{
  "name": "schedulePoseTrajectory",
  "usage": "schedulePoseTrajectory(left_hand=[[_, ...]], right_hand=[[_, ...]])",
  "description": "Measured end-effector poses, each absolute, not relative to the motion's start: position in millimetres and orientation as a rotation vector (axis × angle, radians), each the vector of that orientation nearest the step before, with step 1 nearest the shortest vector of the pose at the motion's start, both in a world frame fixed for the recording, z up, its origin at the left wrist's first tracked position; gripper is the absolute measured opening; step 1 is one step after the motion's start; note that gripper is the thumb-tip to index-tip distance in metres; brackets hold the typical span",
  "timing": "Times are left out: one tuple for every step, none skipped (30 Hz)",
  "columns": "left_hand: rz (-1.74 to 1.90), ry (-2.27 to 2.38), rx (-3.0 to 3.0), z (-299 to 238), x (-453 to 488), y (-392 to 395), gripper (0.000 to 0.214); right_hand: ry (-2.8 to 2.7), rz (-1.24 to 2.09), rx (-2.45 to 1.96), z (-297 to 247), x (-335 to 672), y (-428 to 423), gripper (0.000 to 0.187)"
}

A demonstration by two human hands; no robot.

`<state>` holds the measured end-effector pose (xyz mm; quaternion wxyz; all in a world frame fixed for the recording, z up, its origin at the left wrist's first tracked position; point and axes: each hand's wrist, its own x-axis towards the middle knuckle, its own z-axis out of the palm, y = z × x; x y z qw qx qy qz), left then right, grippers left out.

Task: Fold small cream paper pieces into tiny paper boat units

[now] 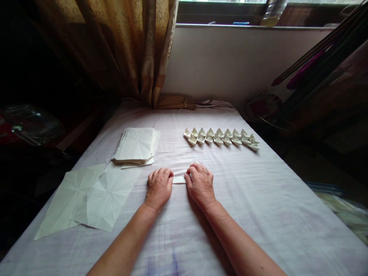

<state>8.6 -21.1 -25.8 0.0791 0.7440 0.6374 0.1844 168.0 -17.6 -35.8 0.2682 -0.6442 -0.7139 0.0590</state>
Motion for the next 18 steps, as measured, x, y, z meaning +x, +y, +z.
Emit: schedulePoseTrajectory(left_hand=[[0.549,1.908,2.228,-25.7,8.5,-21.3,0.009],[0.547,1.908,2.228,-25.6,8.5,-21.3,0.009],[0.545,1.909,2.227,-25.5,8.6,-21.2,0.009],[0.543,1.909,2.225,-25.5,8.9,-21.1,0.008],[0.542,1.911,2.222,-25.4,9.1,-20.8,0.008],[0.540,1.912,2.218,-25.4,9.3,-20.6,0.008],[0.539,1.913,2.214,-25.5,9.3,-20.3,0.008],[0.537,1.913,2.209,-25.6,9.1,-20.0,0.008],[0.536,1.913,2.204,-25.7,8.7,-19.7,0.008],[0.535,1.916,2.199,-25.9,8.1,-19.5,0.009],[0.535,1.921,2.192,-26.0,7.4,-19.3,0.009],[0.535,1.929,2.183,-26.0,6.7,-19.2,0.009],[0.537,1.939,2.174,-26.0,6.0,-19.0,0.010],[0.541,1.949,2.166,-25.9,5.6,-19.0,0.010],[0.546,1.958,2.158,-25.8,5.3,-19.0,0.010],[0.553,1.965,2.151,-25.6,5.4,-19.0,0.010],[0.561,1.970,2.145,-25.5,5.6,-19.1,0.011],[0.571,1.974,2.140,-25.5,6.1,-19.3,0.012]], right_hand=[[-1.929,0.155,-1.735,-36.5,168.0,-18.0,0.003],[-1.928,0.151,-1.732,-37.3,167.1,-18.5,0.002],[-1.928,0.145,-1.722,-38.2,165.6,-19.1,0.004],[-1.929,0.138,-1.708,-39.1,163.5,-20.0,0.008],[-1.932,0.131,-1.693,-39.9,161.1,-20.8,0.013],[-1.933,0.126,-1.681,-40.5,158.8,-21.7,0.018],[-1.931,0.126,-1.678,-41.0,157.0,-22.6,0.021],[-1.930,0.134,-1.680,-41.2,156.0,-23.3,0.021],[-1.930,0.149,-1.684,-41.2,156.1,-23.8,0.021],[-1.929,0.167,-1.689,-40.9,157.3,-24.2,0.019],[-1.929,0.186,-1.691,-40.5,159.6,-24.4,0.017],[-1.931,0.202,-1.694,-40.0,162.8,-24.5,0.015],[-1.928,0.213,-1.703,-39.5,166.6,-24.5,0.013],[-1.925,0.220,-1.719,-39.2,170.6,-24.5,0.012],[-1.920,0.224,-1.738,-39.0,174.3,-24.4,0.011],[-1.918,0.225,-1.752,-39.1,177.6,-24.4,0.010],[-1.921,0.221,-1.759,-39.3,180.3,-24.4,0.010],[-1.926,0.215,-1.760,-39.7,182.1,-24.5,0.009]])
